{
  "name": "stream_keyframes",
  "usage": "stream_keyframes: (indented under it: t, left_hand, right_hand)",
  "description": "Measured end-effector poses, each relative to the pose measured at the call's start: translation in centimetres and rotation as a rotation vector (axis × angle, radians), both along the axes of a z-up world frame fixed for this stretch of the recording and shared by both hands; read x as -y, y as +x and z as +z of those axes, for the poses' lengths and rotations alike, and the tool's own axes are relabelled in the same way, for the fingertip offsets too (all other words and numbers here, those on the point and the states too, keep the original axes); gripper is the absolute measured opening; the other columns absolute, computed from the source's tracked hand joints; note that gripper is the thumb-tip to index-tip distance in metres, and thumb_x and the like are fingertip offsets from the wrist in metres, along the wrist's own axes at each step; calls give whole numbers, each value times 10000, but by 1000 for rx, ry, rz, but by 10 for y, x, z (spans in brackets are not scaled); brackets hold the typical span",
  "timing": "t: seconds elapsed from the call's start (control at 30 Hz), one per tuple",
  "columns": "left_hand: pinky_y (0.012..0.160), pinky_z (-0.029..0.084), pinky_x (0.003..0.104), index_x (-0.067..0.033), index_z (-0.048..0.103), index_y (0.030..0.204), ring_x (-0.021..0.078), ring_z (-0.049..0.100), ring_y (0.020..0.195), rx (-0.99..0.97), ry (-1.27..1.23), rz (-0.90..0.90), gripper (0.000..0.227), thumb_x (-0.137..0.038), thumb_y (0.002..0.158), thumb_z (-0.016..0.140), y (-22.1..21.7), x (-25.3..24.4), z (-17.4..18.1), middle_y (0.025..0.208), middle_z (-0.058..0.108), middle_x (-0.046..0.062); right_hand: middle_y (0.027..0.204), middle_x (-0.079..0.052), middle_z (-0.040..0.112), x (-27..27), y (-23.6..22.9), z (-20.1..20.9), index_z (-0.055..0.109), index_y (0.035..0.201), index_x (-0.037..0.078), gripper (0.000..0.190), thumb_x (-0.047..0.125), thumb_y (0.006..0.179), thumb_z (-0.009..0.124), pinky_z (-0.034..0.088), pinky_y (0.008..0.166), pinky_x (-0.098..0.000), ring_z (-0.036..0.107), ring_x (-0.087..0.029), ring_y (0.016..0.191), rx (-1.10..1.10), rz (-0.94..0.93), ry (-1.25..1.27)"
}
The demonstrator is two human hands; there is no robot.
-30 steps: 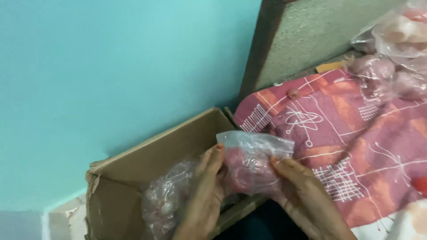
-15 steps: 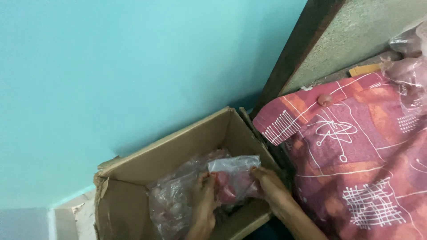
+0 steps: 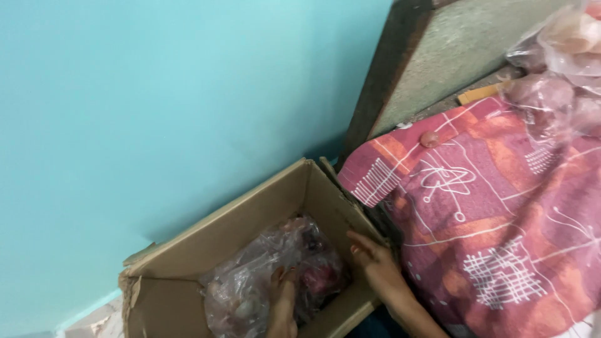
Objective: The person picks up plastic bags containing candles from a bed, puts some bags into a cardboard box, and seals others by hand.
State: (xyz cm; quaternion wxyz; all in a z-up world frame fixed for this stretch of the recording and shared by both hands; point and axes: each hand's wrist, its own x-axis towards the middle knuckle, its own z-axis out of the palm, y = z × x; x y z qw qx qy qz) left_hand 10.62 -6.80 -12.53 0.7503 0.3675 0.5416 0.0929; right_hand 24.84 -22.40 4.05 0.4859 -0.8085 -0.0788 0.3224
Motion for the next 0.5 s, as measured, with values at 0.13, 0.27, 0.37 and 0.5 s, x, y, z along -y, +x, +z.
stream_keyframes:
  t: [0.13,0.27,0.37,0.5]
  left_hand:
    - [1158,332,347,-96,497,1486,185,454,1413,148,174,-56,572,-280,956,605,12,19,61,1512,526,58]
    - [1147,373,343,-74,578,1422,213,553,1378,346,340,-51,480,-224,966,557,47,51,170,1446,642,94]
    - [1152,367,330,-49,577,1397,205,550,1382,531,392,-113,444,-198,980,547,69,84,254,1438,640,108]
    - [1142,388,337,-12,587,1358,206,561,1373,755,381,-253,418,-144,963,556,97,139,304,1427,643,124]
  right_hand:
    - [1284,-169,726,49,-20,51,627,1452,125,492,187,964,611,467,1055,-332,622,-267,1216,82,75,91]
    - [1489,-117,581,120,-27,138,553,1474,48,469,158,1020,530,378,1151,-343,519,-208,1404,226,241,297]
    - [1517,-161,555,190,-14,178,531,1506,1,484,174,1056,486,435,1127,-428,491,-278,1412,292,194,359]
    - [1525,-222,546,263,-19,226,562,1464,-67,547,323,1092,470,466,1113,-528,472,-366,1446,539,-121,377]
